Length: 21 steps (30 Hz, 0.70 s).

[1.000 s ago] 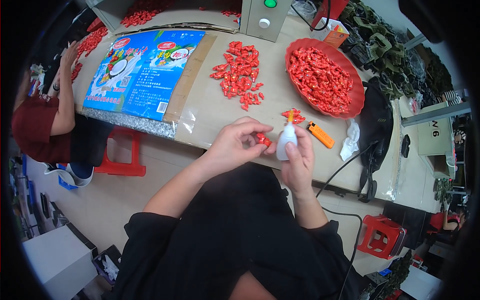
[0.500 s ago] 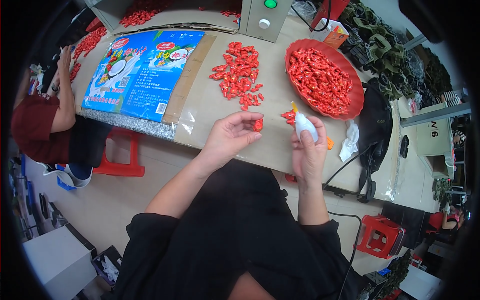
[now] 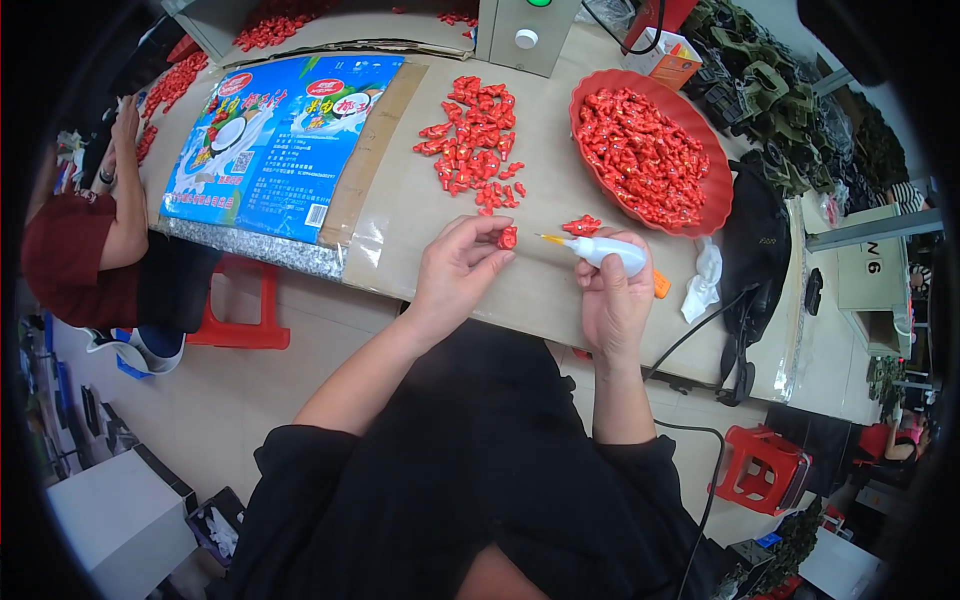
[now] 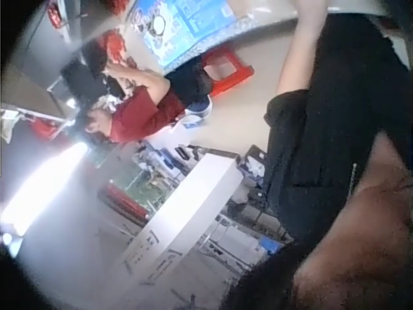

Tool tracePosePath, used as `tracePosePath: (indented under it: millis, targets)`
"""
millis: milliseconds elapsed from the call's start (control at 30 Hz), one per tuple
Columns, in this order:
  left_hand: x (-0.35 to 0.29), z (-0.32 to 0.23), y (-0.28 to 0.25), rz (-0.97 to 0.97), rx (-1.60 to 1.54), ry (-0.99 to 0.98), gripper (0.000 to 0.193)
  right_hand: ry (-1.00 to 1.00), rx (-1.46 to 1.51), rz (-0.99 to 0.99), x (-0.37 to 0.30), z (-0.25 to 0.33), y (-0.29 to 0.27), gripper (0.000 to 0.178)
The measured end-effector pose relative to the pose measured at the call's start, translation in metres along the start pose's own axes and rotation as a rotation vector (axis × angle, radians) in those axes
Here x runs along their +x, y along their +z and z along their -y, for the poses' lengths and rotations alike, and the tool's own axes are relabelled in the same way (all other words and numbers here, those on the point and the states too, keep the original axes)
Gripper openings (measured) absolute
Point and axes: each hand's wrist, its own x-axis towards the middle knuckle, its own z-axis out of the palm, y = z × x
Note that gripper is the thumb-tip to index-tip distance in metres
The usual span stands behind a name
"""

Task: The person assembles small plastic figurines by applying glue to the parts with a squeeze bottle and pressing the components together by hand.

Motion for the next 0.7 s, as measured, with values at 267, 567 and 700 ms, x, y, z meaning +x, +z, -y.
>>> tracePosePath:
  millis: [267,567,700]
  targets:
    - [-0.002,0.003,0.000,-0.030,-0.039,-0.053,0.023,-0.272,-0.535,0.062,-0.016,-0.011,0.002,0.028]
    - [-0.002,0.003,-0.001,-0.007,0.018,-0.057,0.026,-0.335,-0.651,0.099,-0.017,-0.011,0.005,0.031]
    - [-0.002,0.004,-0.001,-0.027,-0.017,-0.041,0.023,-0.377,-0.731,0.110,-0.016,-0.013,0.002,0.030]
